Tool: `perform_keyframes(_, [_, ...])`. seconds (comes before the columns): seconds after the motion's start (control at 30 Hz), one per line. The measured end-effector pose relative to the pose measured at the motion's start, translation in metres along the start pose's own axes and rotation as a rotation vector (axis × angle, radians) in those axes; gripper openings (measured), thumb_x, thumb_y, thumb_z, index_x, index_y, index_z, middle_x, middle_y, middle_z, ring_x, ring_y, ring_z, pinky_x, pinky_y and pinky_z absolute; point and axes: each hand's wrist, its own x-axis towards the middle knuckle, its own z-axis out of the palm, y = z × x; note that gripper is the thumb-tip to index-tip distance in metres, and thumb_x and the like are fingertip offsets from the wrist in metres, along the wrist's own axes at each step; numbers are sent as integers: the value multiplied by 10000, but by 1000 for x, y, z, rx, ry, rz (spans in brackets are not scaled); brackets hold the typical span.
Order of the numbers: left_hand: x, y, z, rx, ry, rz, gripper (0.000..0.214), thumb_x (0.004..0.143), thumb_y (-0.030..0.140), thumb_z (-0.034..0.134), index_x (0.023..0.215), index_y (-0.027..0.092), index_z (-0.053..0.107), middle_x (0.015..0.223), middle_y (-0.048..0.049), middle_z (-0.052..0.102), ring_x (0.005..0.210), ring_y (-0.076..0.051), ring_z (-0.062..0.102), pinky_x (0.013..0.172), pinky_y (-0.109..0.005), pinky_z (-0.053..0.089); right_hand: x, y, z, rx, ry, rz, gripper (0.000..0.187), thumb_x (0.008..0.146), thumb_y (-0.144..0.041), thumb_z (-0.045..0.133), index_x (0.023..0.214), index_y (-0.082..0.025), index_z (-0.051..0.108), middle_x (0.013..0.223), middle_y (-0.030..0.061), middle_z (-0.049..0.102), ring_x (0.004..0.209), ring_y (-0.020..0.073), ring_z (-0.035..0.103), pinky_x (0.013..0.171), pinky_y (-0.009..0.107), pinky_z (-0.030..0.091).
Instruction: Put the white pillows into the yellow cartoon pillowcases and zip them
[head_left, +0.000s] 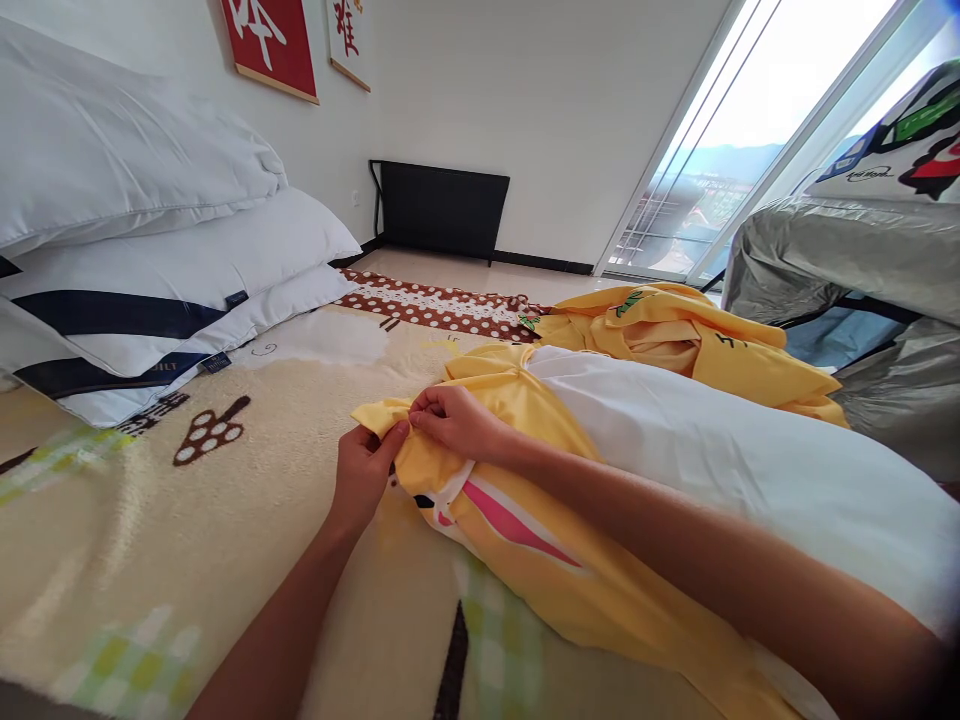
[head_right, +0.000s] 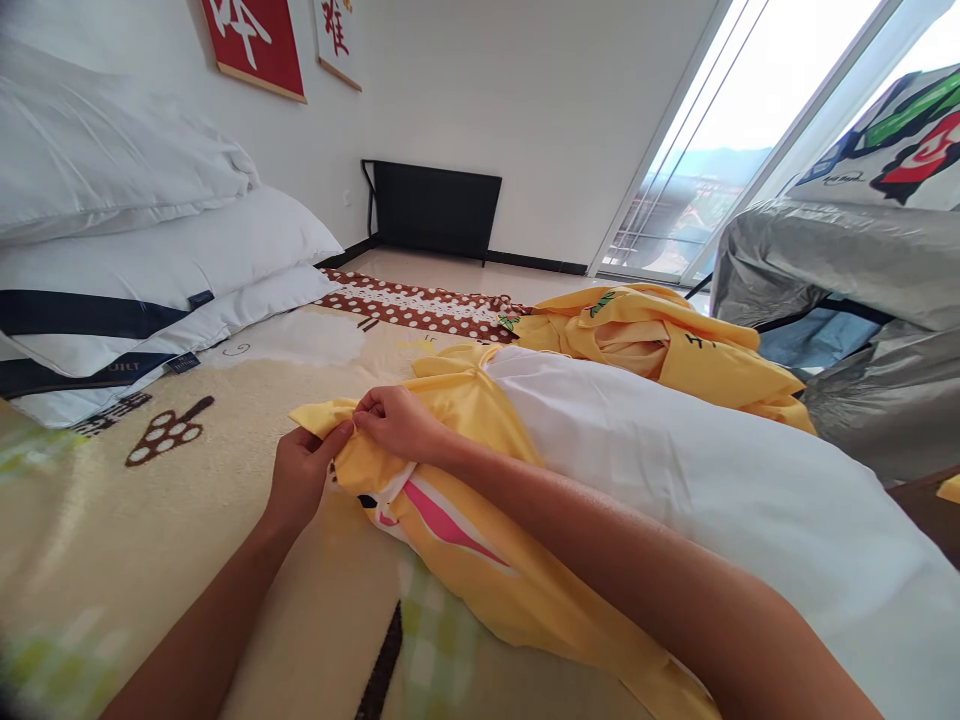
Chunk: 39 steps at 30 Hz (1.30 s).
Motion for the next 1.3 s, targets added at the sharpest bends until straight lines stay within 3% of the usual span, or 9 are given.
perform_keyframes(0.2, [5,0,-1,-162,-9,-145,327,563,323,812,738,107,641,590,21,529,507,-67,419,448,-193,319,-2,1,-2,3,11,-28,61,794,-197,542,781,-152,582,478,-81,441,456,59,371,473,197,278])
perform_keyframes(0.3, [3,4,-1,-219,-18,-174,310,543,263,807,754,109,640,646,11,563,556,-76,458,478,-189,350,-2,2,-3,-11,31,-43,50,782,-164,517,812,-166,558,465,-92,424,448,60,371,472,192,274])
perform_keyframes(0.43, [1,6,0,-247,-18,-172,320,513,182,764,805,109,656,709,-5,607,671,-121,544,576,-208,437,-3,0,-4,7,84,-42,66,786,-167,496,847,-185,512,488,-95,439,453,63,382,487,191,292])
perform_keyframes(0.63, [2,4,2,-185,-32,-162,126,522,144,644,629,132,580,505,57,469,431,-60,378,427,-204,337,-4,-2,-5,50,138,-28,126,785,-177,485,908,-199,502,505,-96,428,445,72,381,473,196,300])
perform_keyframes(0.77, [1,4,1,-196,-15,-140,100,534,153,629,595,141,551,514,52,459,435,-64,383,405,-198,311,-3,0,-5,63,152,-51,122,785,-186,482,904,-197,502,479,-104,401,436,68,366,477,195,293])
perform_keyframes(0.93, [-2,3,0,-119,-15,-79,197,611,251,708,758,146,628,628,27,558,524,-89,482,472,-200,383,-2,2,-4,94,136,-68,135,783,-205,484,917,-194,498,479,-105,406,434,67,367,476,198,298])
perform_keyframes(1.13, [-2,5,2,12,-73,-141,436,590,393,798,917,130,679,839,-54,684,787,-203,626,660,-263,500,-3,2,-3,94,141,-67,148,769,-203,488,916,-190,505,476,-104,412,430,67,372,475,201,301])
perform_keyframes(1.3, [2,2,1,21,-84,-169,506,620,443,781,1004,134,663,902,-73,696,805,-212,644,647,-261,503,-5,3,-2,86,144,-68,157,777,-224,486,928,-190,515,468,-103,394,437,70,367,473,203,286])
